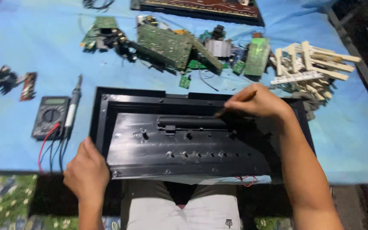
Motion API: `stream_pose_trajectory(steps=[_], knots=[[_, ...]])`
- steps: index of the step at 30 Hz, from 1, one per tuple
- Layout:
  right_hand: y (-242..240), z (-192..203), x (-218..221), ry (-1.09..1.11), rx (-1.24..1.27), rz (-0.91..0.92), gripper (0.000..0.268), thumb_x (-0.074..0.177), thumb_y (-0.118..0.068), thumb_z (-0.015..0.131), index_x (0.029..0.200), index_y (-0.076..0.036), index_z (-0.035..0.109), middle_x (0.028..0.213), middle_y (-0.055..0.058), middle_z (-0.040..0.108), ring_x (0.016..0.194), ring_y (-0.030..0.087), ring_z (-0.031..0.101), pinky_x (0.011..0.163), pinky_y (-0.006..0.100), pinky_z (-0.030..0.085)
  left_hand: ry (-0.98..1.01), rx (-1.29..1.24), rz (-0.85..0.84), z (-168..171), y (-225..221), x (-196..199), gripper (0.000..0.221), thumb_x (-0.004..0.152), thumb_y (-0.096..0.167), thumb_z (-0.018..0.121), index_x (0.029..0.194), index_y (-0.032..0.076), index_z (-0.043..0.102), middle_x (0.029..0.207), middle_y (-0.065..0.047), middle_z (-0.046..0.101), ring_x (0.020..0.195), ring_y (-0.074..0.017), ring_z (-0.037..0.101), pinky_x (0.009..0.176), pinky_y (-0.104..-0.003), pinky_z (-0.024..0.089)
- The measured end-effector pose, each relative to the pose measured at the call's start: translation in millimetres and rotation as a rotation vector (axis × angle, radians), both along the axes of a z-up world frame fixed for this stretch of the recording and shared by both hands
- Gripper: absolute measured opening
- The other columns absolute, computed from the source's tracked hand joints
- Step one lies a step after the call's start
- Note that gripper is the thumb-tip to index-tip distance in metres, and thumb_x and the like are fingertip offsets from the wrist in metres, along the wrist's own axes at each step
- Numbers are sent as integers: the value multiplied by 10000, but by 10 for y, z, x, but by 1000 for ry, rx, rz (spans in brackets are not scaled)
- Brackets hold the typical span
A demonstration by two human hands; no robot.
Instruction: Disassembling an electronic keyboard into its constituent parts and cleaning the internal casing with a brush.
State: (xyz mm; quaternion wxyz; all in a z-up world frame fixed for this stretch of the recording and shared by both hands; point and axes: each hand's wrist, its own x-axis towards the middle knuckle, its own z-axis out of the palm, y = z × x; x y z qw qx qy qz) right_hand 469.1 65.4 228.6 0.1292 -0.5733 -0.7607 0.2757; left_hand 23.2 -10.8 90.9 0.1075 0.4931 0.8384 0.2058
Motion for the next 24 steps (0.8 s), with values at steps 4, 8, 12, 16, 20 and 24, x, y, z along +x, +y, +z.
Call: stream_pose_trajectory(steps=[4,8,12,16,20,24], knots=[[-180,66,-308,153,-87,-276,187,869,-236,794,962,-85,852,818,51,796,706,119,658,579,238,443,27,50,-13,-65,-42,0,529,1214,463,306,1146,160,734,849,-297,726,822,-620,654,702,-699,481],[-216,48,-45,-52,-84,-211,150,869,-256,808,931,-136,874,778,27,829,696,58,683,615,244,474,2,-4,-26,18,5,-31,554,1199,495,273,1207,174,725,902,-323,731,867,-634,651,743,-707,478],[-212,-46,179,247,-38,-348,157,874,-234,826,860,-78,835,748,3,776,704,23,608,603,185,427,82,12,4,-114,-10,-39,540,1243,494,320,1251,173,755,887,-367,731,817,-646,670,704,-714,491],[-246,-126,91,147,-93,-328,126,850,-213,836,897,-99,860,817,22,814,763,54,666,653,229,475,58,21,-2,-94,-35,-49,549,1262,499,306,1214,155,732,877,-367,717,823,-658,649,692,-719,474],[-237,18,304,115,-79,-382,121,843,-216,860,869,-98,863,708,15,771,649,55,586,556,236,393,55,-10,-8,-141,7,-60,584,1266,504,270,1213,139,722,916,-376,723,849,-664,647,726,-708,474],[-273,-191,221,228,-142,-412,73,840,-175,859,874,-110,862,720,-3,770,647,40,570,567,192,355,91,-48,6,-275,21,-118,625,1300,534,237,1187,191,747,896,-297,754,844,-606,679,747,-655,514]])
